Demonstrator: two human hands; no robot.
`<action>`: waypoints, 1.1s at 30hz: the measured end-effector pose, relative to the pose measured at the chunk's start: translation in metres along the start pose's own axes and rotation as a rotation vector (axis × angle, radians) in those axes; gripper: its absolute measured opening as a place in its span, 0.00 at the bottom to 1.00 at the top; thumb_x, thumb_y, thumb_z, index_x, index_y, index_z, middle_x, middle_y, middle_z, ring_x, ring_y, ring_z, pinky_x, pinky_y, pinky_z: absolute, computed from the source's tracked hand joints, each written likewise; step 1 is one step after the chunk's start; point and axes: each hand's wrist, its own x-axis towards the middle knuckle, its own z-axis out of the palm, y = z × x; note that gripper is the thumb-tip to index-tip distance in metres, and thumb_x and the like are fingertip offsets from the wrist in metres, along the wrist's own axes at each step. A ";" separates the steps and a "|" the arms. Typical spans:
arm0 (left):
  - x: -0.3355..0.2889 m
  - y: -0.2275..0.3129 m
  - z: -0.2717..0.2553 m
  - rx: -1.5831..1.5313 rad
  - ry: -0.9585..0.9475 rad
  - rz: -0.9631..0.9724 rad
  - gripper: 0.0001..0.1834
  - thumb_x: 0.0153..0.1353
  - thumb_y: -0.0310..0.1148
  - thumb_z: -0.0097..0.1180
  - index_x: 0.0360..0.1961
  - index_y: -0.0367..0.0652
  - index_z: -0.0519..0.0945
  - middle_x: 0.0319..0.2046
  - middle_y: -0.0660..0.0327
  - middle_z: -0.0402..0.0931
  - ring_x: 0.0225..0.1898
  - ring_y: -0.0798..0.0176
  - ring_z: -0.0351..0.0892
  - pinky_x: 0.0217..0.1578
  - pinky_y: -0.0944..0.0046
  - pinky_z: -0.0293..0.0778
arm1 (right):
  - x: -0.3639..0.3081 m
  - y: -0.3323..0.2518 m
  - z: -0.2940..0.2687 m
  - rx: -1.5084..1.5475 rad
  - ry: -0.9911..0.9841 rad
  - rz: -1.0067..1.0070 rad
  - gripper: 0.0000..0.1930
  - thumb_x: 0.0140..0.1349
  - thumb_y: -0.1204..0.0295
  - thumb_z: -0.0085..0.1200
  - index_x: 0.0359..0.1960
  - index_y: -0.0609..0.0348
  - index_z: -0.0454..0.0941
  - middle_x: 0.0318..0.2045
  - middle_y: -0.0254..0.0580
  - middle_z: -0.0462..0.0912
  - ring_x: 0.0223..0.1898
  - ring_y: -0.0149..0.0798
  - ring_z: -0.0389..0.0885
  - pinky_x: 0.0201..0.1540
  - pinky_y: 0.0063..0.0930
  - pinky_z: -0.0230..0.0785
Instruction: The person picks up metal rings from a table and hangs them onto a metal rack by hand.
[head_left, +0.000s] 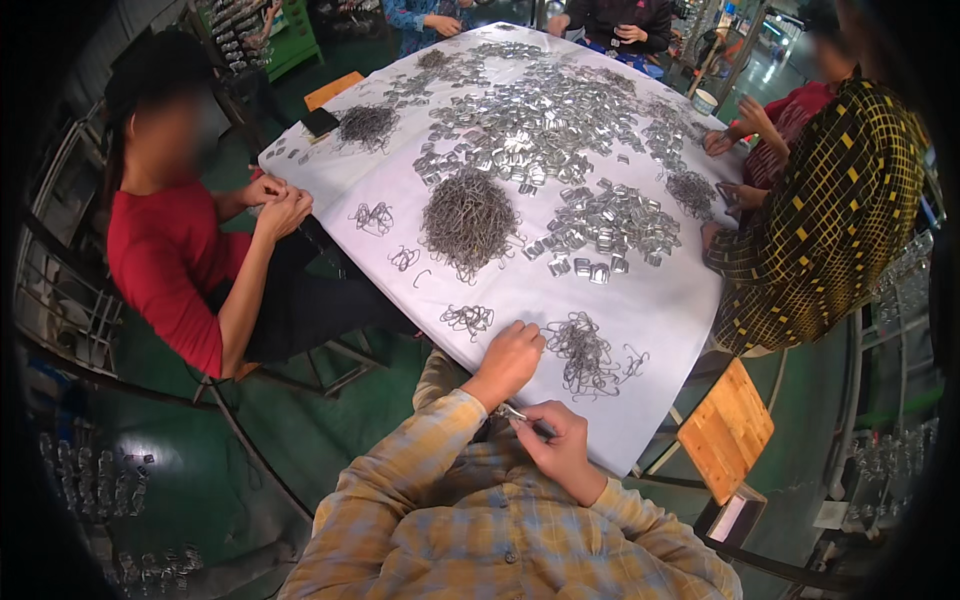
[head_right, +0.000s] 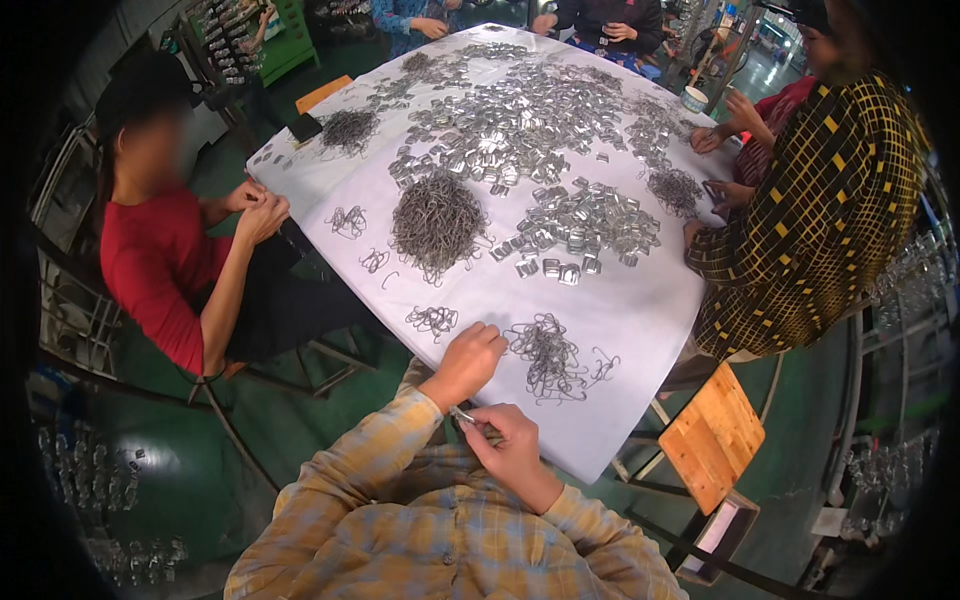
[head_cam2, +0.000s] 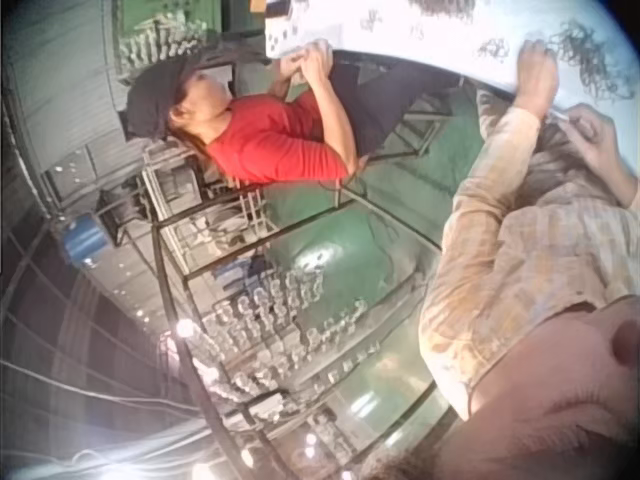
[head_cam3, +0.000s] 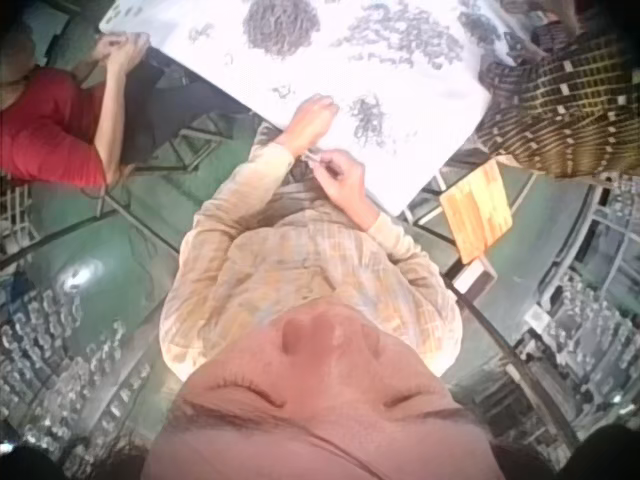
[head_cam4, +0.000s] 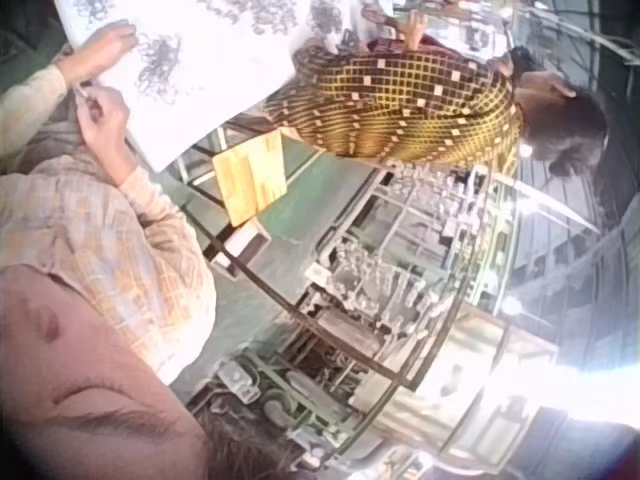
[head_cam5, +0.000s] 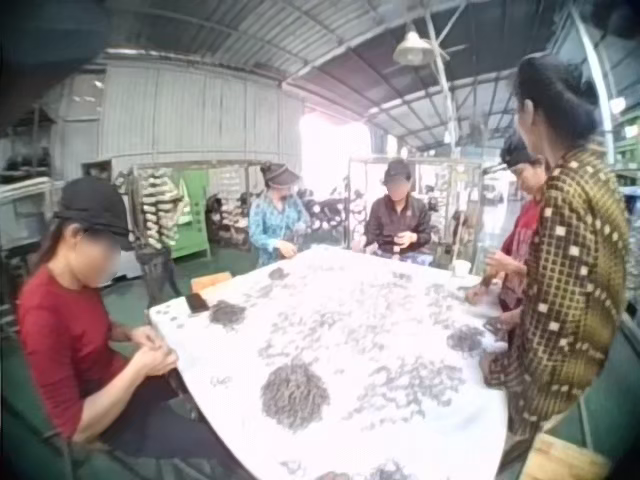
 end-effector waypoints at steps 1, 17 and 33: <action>0.005 0.001 0.003 0.060 0.038 0.057 0.03 0.43 0.25 0.50 0.20 0.40 0.76 0.24 0.58 0.72 0.29 0.55 0.72 0.31 0.61 0.72 | -0.001 0.004 0.000 -0.010 -0.007 -0.034 0.05 0.48 0.78 0.61 0.27 0.64 0.79 0.24 0.41 0.80 0.25 0.31 0.77 0.29 0.23 0.68; 0.013 0.010 0.017 0.356 -0.156 -0.030 0.05 0.42 0.27 0.52 0.18 0.39 0.78 0.20 0.55 0.75 0.24 0.58 0.77 0.20 0.62 0.74 | -0.016 0.022 0.007 0.034 -0.026 -0.061 0.06 0.47 0.77 0.62 0.28 0.62 0.80 0.22 0.40 0.79 0.25 0.36 0.76 0.30 0.27 0.68; 0.016 -0.006 0.005 0.140 -0.129 -0.112 0.04 0.44 0.26 0.52 0.19 0.38 0.79 0.20 0.52 0.77 0.24 0.53 0.79 0.26 0.59 0.76 | -0.008 0.007 0.007 -0.007 -0.066 -0.116 0.05 0.48 0.78 0.62 0.28 0.64 0.80 0.24 0.41 0.80 0.25 0.30 0.77 0.29 0.22 0.69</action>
